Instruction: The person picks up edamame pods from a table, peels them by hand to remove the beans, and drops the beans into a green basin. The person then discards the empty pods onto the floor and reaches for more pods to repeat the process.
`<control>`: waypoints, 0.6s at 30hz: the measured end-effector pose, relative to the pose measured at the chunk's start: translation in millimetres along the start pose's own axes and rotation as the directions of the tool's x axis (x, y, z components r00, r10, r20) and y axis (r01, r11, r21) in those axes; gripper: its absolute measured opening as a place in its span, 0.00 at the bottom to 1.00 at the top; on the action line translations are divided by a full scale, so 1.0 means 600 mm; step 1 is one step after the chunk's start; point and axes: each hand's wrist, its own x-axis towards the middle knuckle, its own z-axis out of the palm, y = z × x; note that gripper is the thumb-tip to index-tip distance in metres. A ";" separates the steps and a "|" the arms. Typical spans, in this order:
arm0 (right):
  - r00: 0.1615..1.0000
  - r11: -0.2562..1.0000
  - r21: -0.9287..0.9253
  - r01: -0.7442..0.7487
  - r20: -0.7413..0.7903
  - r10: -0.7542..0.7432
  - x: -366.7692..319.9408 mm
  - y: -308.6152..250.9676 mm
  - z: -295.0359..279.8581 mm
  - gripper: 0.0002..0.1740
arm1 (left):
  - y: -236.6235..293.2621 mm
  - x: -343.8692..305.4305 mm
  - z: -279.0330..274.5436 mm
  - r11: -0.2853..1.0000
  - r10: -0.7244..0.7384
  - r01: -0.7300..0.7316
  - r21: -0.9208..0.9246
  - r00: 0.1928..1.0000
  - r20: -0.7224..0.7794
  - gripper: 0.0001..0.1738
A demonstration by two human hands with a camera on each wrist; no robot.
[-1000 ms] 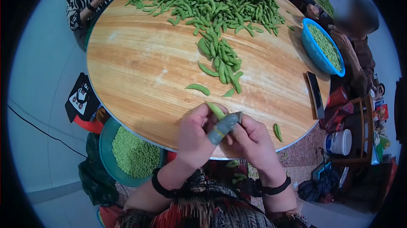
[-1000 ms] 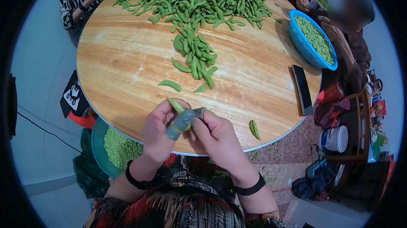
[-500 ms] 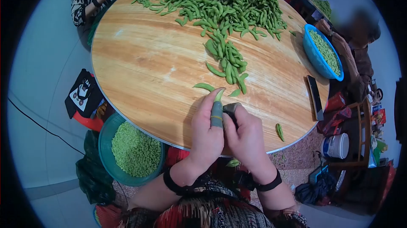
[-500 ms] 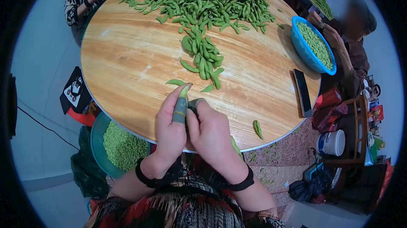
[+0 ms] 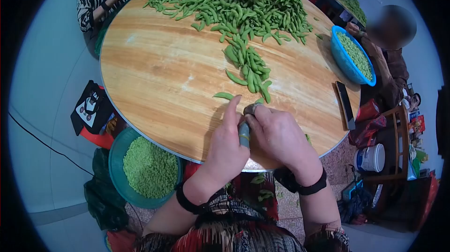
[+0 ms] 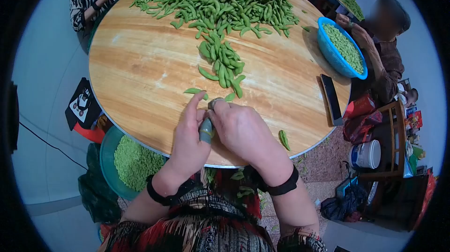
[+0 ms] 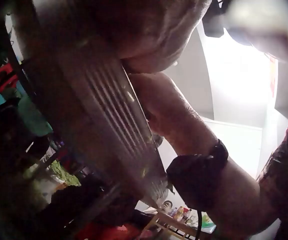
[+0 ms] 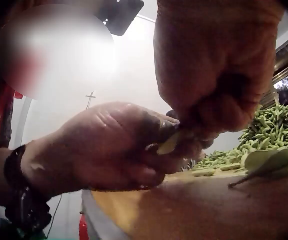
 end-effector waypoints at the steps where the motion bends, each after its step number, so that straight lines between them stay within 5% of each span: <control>1: 0.998 0.999 -0.016 -0.036 0.060 0.037 0.002 -0.001 -0.003 0.10 | -0.006 0.001 0.000 1.000 0.018 -0.018 -0.003 1.000 0.002 0.38; 5: 0.998 0.989 0.132 -0.066 0.024 0.063 -0.001 0.014 -0.005 0.10 | -0.011 0.004 -0.007 0.995 0.087 -0.087 -0.039 0.996 0.002 0.33; 7: 0.998 0.963 0.264 -0.052 0.052 0.039 0.003 0.021 -0.013 0.10 | -0.006 0.007 -0.021 0.771 -0.150 0.270 -0.577 0.957 0.247 0.33; 8: 0.998 0.962 0.269 -0.051 0.039 0.042 0.003 0.019 -0.010 0.10 | -0.007 0.008 -0.023 0.779 -0.145 0.268 -0.567 0.957 0.252 0.33; 10: 0.999 0.939 0.342 -0.038 -0.024 0.049 0.001 0.012 0.002 0.11 | -0.012 0.002 -0.023 0.480 -0.186 0.344 -0.807 0.939 0.289 0.31; 14: 0.996 0.975 0.222 0.009 -0.086 0.011 -0.014 0.004 0.019 0.13 | -0.016 -0.003 -0.013 0.661 -0.154 0.254 -0.706 0.967 0.204 0.28; 16: 0.995 0.978 0.209 0.000 -0.097 0.021 -0.020 0.008 0.016 0.12 | -0.016 -0.004 -0.004 0.869 -0.088 0.130 -0.478 0.990 0.109 0.27; 18: 0.994 0.981 0.192 -0.005 -0.107 0.026 -0.025 0.017 0.015 0.11 | -0.004 0.001 -0.004 0.805 -0.152 0.214 -0.554 0.976 0.155 0.26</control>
